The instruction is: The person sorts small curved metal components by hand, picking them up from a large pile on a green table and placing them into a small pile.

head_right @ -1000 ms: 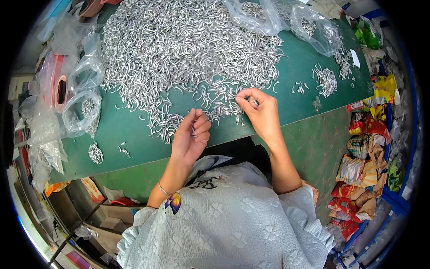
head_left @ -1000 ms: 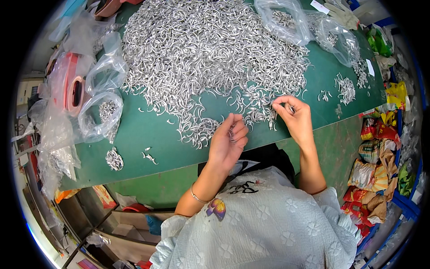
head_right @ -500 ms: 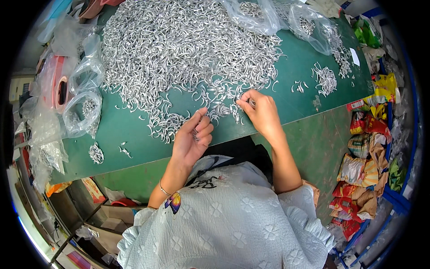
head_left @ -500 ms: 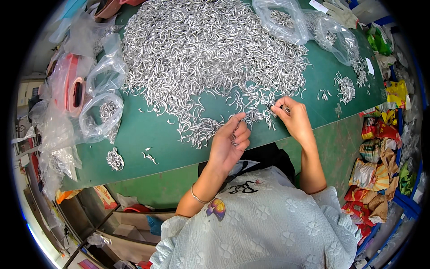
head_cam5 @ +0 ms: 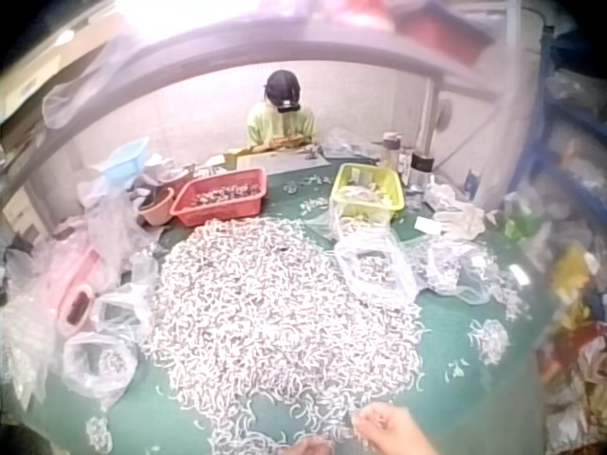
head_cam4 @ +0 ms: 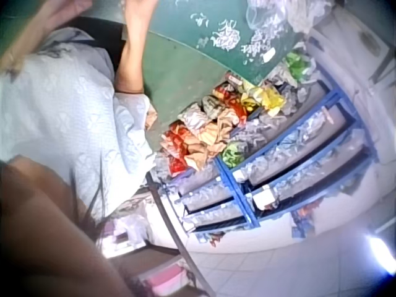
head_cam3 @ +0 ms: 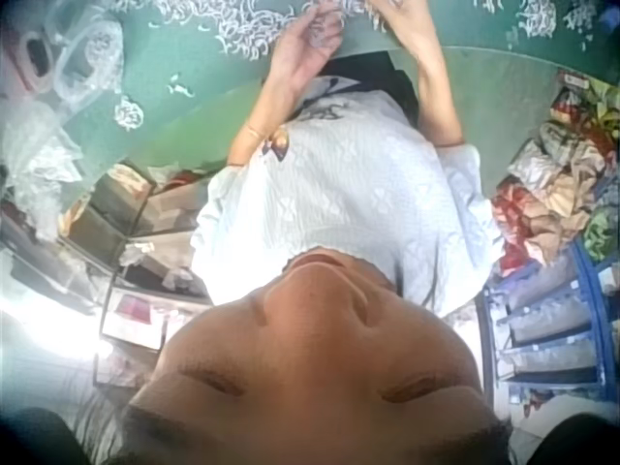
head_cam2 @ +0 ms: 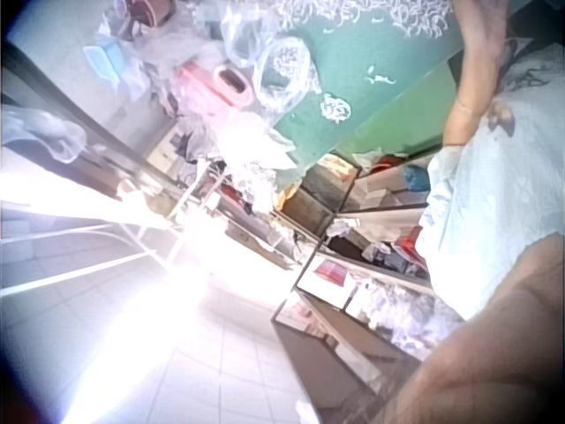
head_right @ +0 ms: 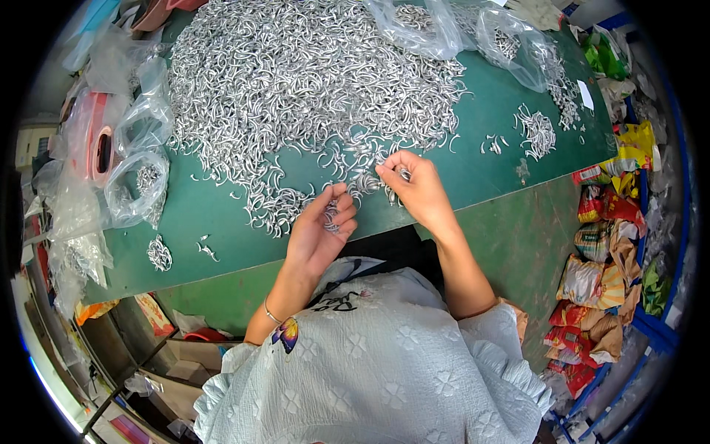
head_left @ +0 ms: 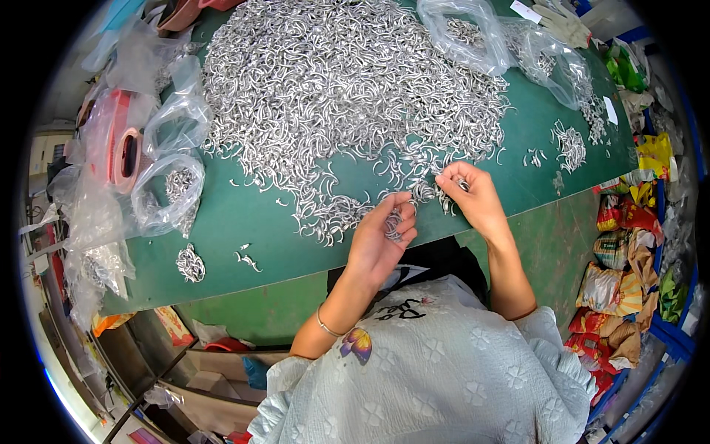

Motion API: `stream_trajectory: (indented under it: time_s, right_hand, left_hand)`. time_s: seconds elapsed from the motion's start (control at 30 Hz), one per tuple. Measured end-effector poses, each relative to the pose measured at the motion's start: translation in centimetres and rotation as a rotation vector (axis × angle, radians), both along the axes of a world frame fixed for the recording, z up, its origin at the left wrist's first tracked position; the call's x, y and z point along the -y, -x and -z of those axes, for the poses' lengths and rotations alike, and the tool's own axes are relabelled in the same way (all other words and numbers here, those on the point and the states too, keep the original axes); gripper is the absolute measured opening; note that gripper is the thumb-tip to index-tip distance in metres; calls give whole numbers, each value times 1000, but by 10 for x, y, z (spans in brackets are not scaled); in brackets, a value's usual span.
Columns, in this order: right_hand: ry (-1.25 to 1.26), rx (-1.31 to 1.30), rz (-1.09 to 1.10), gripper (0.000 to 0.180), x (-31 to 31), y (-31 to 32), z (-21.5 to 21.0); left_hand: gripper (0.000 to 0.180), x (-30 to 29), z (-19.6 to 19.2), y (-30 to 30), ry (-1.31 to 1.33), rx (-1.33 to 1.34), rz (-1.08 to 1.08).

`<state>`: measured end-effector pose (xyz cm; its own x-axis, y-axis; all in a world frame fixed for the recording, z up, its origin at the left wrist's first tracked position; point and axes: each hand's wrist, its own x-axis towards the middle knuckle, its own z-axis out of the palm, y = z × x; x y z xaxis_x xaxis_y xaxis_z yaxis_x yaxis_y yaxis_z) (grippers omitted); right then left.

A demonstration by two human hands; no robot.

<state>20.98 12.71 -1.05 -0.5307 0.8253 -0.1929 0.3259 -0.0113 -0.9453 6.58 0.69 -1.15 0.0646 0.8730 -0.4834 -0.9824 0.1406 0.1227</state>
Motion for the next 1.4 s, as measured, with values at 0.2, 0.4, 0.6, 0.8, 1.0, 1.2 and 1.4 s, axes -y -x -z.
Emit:
stream_trajectory:
  time_s: [0.2,0.4,0.6,0.8,1.0,1.2,1.4]
  right_hand:
    - [-61,-66,65,14,2,-1,2]
    - [558,-253,64,10,-2,-7,-20]
    - [360,-202,92,11,4,10,-28]
    - [-167,204,74,9,5,5,-12]
    - [336,-131,80,9,9,7,-25]
    - [652,-490,90,13,1,-1,-24]
    - [1086,-950,67,19,-9,-2,-22]
  left_hand:
    - [23,-4,-7,-2,74,-21,-25]
    - [31,-3,-5,-1,64,-64,-4]
    - [42,-8,-13,-3,13,-63,10]
    - [43,-7,-14,0,-33,-50,5]
    - [44,-6,-13,0,-44,-45,-10]
    - [46,-5,-13,2,-64,16,-20]
    - [47,-4,-13,1,-62,25,-39]
